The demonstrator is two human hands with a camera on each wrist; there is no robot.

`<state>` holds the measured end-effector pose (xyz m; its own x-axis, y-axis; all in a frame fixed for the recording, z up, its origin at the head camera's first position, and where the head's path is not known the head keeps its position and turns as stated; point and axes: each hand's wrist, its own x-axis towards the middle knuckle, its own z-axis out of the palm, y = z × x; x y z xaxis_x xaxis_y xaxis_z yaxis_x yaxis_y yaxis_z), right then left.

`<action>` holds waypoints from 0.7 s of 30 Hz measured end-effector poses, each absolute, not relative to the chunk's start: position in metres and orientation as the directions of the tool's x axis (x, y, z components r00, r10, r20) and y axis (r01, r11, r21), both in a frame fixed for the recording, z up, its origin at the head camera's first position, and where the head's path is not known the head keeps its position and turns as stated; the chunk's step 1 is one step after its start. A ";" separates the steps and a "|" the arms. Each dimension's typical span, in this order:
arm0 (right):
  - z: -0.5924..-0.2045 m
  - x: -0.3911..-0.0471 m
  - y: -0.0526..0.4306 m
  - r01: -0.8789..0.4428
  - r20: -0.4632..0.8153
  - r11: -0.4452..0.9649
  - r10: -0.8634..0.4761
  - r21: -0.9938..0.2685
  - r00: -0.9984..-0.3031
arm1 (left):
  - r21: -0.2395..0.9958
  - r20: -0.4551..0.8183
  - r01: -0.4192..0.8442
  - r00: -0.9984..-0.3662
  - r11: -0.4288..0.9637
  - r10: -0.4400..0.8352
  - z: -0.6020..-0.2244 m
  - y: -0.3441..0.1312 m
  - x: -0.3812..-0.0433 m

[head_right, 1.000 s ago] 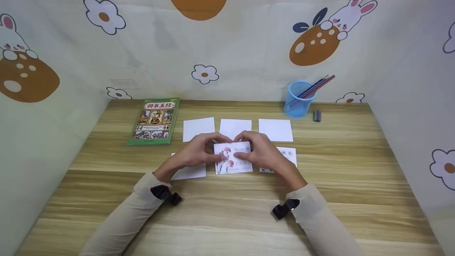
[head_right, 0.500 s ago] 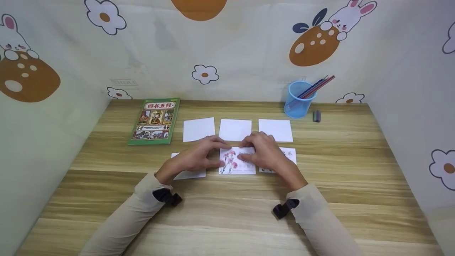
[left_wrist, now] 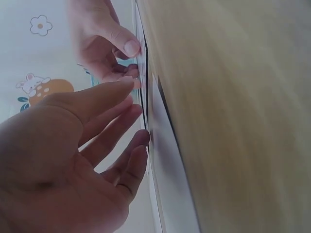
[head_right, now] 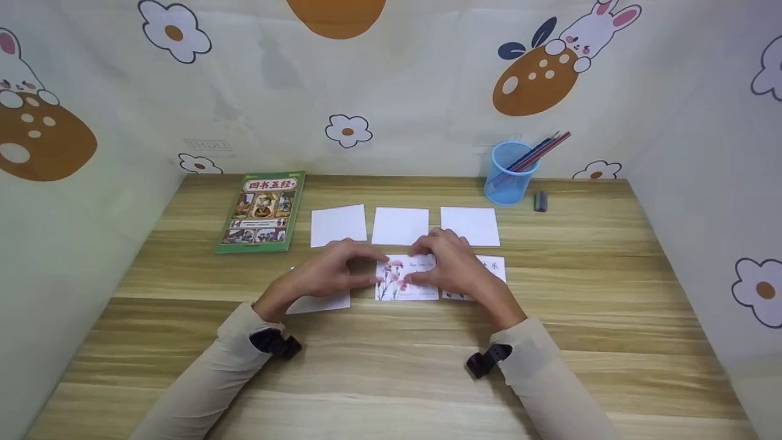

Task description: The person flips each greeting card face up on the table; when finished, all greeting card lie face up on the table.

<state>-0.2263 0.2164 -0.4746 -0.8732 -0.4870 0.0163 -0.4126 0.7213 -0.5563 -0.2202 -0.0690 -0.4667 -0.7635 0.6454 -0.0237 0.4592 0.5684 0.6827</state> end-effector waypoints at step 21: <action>-0.470 -0.216 0.131 -0.544 0.061 0.572 -0.653 -0.613 -0.755 | 0.524 -0.040 0.473 -0.817 0.709 0.575 -0.454 -0.150 -0.206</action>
<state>-0.2158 0.1314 -0.4701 -0.7549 -0.6530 0.0607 -0.5444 0.5724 -0.6132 -0.2059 -0.1497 -0.4545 -0.8173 0.5748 -0.0405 0.4726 0.7089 0.5235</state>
